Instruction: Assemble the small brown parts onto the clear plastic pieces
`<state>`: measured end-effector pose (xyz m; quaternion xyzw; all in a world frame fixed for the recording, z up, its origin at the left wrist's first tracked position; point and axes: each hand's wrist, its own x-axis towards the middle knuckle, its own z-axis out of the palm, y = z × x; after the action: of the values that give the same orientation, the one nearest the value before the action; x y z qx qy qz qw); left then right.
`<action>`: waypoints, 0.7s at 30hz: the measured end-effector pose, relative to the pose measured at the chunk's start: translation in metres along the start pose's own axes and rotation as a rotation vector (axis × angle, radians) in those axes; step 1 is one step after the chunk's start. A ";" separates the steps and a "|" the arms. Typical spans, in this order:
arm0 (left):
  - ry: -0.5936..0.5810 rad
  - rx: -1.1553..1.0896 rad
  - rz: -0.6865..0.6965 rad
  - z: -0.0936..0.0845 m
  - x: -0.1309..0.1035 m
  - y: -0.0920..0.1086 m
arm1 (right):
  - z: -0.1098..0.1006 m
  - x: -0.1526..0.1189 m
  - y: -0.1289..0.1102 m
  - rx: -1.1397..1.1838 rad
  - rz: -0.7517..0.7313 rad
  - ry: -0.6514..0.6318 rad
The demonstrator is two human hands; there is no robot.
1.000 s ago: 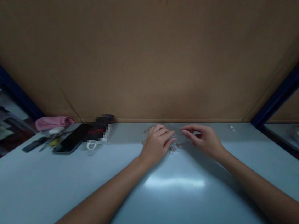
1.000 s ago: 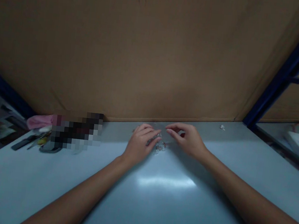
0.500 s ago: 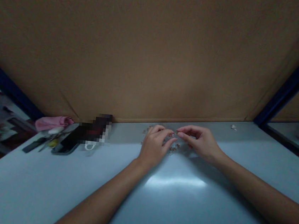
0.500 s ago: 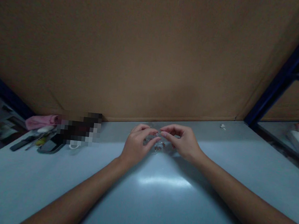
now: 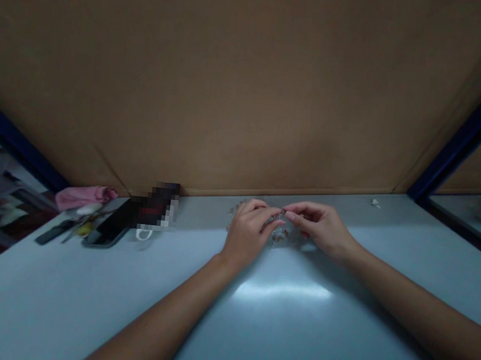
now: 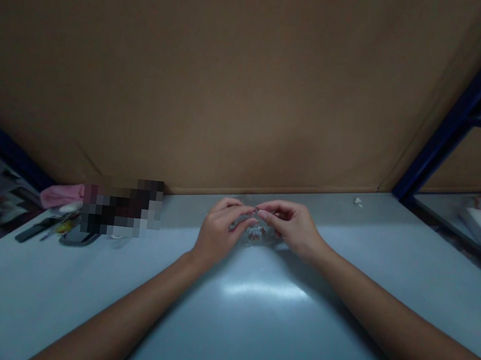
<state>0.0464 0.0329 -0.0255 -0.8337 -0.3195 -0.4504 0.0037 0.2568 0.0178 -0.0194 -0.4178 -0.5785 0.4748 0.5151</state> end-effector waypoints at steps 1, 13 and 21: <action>0.004 -0.002 -0.001 0.000 0.000 0.000 | 0.001 0.000 0.000 0.014 0.011 -0.002; 0.041 -0.014 -0.006 -0.002 -0.003 -0.003 | 0.008 -0.003 -0.006 0.041 0.004 0.032; 0.055 0.003 0.024 -0.003 0.000 0.000 | 0.012 -0.003 -0.005 0.036 -0.064 0.039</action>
<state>0.0441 0.0319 -0.0241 -0.8248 -0.3100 -0.4724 0.0192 0.2450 0.0120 -0.0156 -0.3990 -0.5728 0.4603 0.5484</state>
